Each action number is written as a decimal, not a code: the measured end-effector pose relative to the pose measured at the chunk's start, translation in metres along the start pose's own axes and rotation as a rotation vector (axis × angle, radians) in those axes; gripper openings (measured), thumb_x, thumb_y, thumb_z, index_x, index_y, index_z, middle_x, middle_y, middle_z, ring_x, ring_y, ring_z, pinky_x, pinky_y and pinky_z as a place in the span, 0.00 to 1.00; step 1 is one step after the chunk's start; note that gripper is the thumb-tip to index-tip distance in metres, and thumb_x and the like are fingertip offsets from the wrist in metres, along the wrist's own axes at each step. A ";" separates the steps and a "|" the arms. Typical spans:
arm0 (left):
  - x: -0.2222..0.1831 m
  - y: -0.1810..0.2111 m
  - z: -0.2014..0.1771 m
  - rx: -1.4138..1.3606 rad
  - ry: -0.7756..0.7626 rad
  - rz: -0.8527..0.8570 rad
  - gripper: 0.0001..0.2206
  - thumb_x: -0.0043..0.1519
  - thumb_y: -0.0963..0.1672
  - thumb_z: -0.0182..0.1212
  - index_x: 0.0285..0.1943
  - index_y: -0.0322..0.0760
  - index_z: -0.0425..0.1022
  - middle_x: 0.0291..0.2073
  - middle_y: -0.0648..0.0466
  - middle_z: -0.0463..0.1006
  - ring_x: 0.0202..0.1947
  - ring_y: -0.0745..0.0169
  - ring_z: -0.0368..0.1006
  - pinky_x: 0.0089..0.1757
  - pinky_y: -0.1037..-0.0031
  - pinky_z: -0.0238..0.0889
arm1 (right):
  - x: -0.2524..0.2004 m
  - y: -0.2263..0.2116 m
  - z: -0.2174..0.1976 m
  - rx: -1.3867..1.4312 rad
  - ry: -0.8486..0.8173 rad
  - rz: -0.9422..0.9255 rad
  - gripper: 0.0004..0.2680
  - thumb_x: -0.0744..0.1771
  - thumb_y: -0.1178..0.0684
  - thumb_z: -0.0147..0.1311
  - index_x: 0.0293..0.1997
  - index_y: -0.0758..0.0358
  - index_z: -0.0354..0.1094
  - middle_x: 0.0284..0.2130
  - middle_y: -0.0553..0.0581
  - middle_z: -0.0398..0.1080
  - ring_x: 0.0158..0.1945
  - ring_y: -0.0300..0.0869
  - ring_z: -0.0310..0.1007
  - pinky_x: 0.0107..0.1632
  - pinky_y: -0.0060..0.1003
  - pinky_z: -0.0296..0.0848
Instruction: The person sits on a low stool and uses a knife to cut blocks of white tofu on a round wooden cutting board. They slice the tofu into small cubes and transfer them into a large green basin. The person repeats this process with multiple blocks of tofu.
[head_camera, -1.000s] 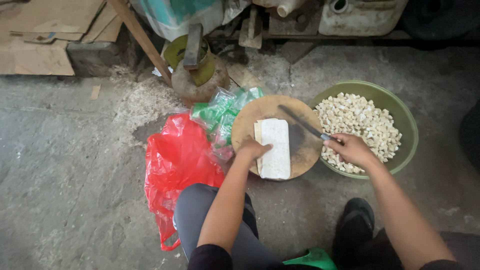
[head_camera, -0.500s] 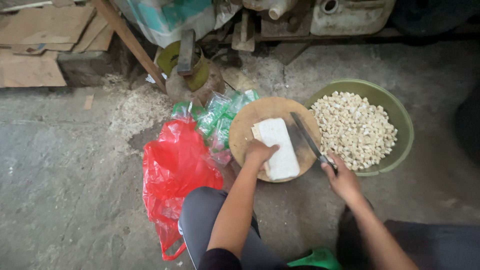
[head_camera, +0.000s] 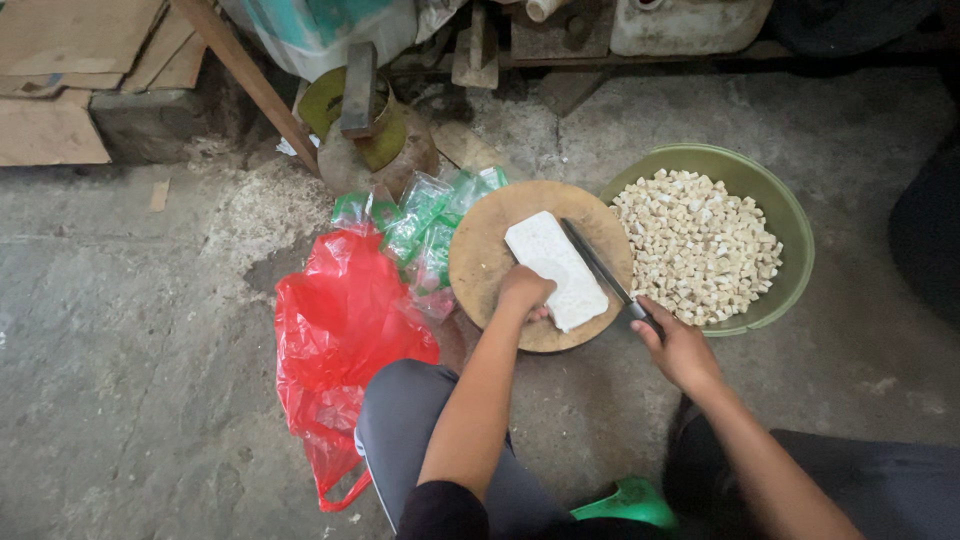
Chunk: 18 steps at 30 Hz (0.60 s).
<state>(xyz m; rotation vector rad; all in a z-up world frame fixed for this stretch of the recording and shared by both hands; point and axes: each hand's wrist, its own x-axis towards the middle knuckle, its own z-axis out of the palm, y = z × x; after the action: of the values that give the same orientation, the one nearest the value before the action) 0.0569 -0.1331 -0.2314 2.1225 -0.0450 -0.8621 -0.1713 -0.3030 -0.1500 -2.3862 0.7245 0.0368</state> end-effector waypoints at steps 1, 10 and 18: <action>0.008 -0.007 0.003 -0.004 -0.016 -0.005 0.10 0.56 0.42 0.61 0.34 0.22 0.79 0.22 0.41 0.82 0.19 0.54 0.79 0.21 0.64 0.70 | 0.001 0.003 0.002 0.022 0.033 -0.046 0.19 0.67 0.39 0.53 0.67 0.43 0.66 0.50 0.64 0.76 0.52 0.57 0.78 0.55 0.46 0.73; 0.040 -0.033 0.006 0.163 -0.052 0.068 0.09 0.58 0.37 0.56 0.29 0.24 0.80 0.25 0.42 0.84 0.20 0.61 0.81 0.23 0.69 0.73 | -0.009 0.013 0.029 0.156 -0.015 -0.045 0.21 0.67 0.38 0.54 0.68 0.49 0.65 0.47 0.65 0.77 0.50 0.54 0.79 0.54 0.44 0.74; -0.011 0.002 -0.002 0.614 -0.003 0.124 0.51 0.49 0.42 0.71 0.74 0.13 0.35 0.35 0.40 0.83 0.37 0.49 0.82 0.44 0.65 0.74 | -0.006 0.012 0.027 0.017 -0.088 -0.062 0.23 0.68 0.40 0.51 0.73 0.47 0.54 0.50 0.67 0.75 0.53 0.62 0.75 0.54 0.52 0.73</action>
<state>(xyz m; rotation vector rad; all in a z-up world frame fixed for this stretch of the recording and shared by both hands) 0.0497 -0.1293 -0.2229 2.6476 -0.4937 -0.8490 -0.1786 -0.2917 -0.1768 -2.3738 0.6072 0.1086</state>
